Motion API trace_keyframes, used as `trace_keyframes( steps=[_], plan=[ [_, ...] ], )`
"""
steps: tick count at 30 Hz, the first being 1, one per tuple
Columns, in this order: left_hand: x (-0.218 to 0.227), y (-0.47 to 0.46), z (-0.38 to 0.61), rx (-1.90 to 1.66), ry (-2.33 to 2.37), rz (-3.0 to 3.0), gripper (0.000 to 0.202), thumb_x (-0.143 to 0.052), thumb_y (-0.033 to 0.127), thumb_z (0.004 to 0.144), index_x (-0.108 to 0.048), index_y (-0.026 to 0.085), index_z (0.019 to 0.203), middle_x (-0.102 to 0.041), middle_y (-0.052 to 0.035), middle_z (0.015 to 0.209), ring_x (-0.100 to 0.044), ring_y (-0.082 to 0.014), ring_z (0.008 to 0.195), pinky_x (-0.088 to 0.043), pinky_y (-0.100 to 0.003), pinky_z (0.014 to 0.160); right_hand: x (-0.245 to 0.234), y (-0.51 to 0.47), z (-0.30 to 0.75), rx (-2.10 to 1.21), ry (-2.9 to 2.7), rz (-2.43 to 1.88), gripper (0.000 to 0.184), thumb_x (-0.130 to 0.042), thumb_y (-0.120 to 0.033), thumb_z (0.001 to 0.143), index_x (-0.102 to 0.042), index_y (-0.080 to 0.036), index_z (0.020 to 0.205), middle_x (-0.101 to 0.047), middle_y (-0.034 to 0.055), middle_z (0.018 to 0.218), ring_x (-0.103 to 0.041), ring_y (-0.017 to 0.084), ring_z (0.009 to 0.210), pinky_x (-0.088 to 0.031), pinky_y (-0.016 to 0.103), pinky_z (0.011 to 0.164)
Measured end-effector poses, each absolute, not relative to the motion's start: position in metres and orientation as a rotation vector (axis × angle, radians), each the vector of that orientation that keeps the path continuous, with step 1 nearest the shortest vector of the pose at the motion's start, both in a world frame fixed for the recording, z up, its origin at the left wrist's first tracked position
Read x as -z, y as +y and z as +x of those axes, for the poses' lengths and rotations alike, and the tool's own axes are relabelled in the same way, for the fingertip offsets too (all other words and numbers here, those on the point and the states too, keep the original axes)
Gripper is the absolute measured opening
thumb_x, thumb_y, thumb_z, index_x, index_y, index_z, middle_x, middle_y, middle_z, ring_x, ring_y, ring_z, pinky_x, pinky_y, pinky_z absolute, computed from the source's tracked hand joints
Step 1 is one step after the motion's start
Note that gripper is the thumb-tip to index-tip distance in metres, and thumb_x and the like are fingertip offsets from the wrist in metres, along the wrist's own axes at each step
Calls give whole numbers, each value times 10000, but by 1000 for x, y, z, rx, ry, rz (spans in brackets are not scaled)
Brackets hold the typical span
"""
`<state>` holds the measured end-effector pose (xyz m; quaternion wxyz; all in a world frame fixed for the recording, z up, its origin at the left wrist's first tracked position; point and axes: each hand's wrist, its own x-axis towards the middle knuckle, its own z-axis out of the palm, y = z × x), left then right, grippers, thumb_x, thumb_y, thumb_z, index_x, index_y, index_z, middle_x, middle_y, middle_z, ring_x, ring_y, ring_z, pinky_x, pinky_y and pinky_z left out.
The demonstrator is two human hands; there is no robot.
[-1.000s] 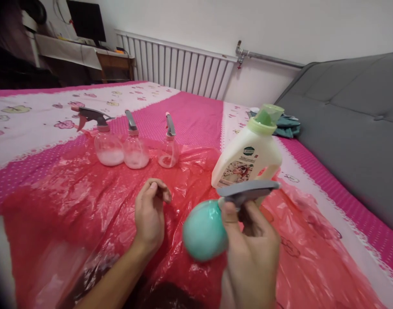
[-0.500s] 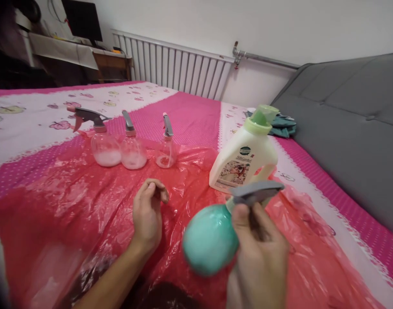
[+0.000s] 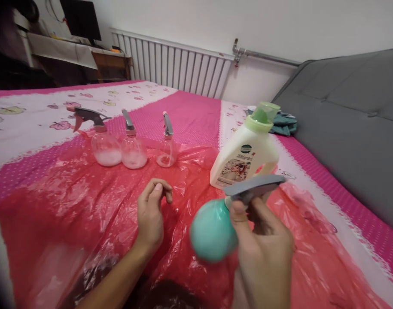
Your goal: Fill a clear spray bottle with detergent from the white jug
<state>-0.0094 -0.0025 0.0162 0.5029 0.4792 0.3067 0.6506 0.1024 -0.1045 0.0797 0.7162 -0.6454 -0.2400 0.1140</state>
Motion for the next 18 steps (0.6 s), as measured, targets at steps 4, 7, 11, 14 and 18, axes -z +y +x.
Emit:
trace_keyframes(
  steps=[4,7,11,14,18],
  plan=[
    [-18,-4,-10,-1357,681,1427,250,-483,276,1008,-669,188,865,-622,-16,765,-584,-182,744,-445,-284,714,-81,-98,100,-328,-480,-1271,432,-864,-524,682,-782,-218,976,-764,62,967,-700,226,914,-546,384,859],
    [-18,-6,-10,-1178,588,1665,328,-415,288,1055,-722,193,986,-685,-57,1027,-615,-224,1009,-425,-336,930,-74,-88,97,-243,-641,-1270,317,-857,-461,721,-781,-216,908,-755,43,925,-683,214,945,-522,367,894],
    [-17,-7,-8,-1161,642,1700,366,-378,268,1072,-734,202,1023,-676,-56,1110,-598,-228,1111,-365,-353,1040,-62,-83,103,-228,-494,-1261,345,-879,-429,680,-772,-199,915,-735,23,887,-665,214,1007,-481,383,993],
    [-13,-5,-6,-1185,667,1636,363,-378,282,1074,-725,195,1011,-685,-58,1070,-620,-227,1067,-406,-348,998,-58,-88,112,-243,-324,-1239,436,-893,-419,631,-768,-199,986,-738,22,955,-656,229,1094,-427,436,1104],
    [-11,-2,-4,-1190,702,1579,336,-405,292,1054,-712,187,969,-686,-57,1001,-633,-228,1006,-441,-338,934,-59,-89,118,-204,-221,-1181,466,-909,-383,573,-765,-189,971,-729,11,940,-656,219,1113,-362,445,1186]
  ],
)
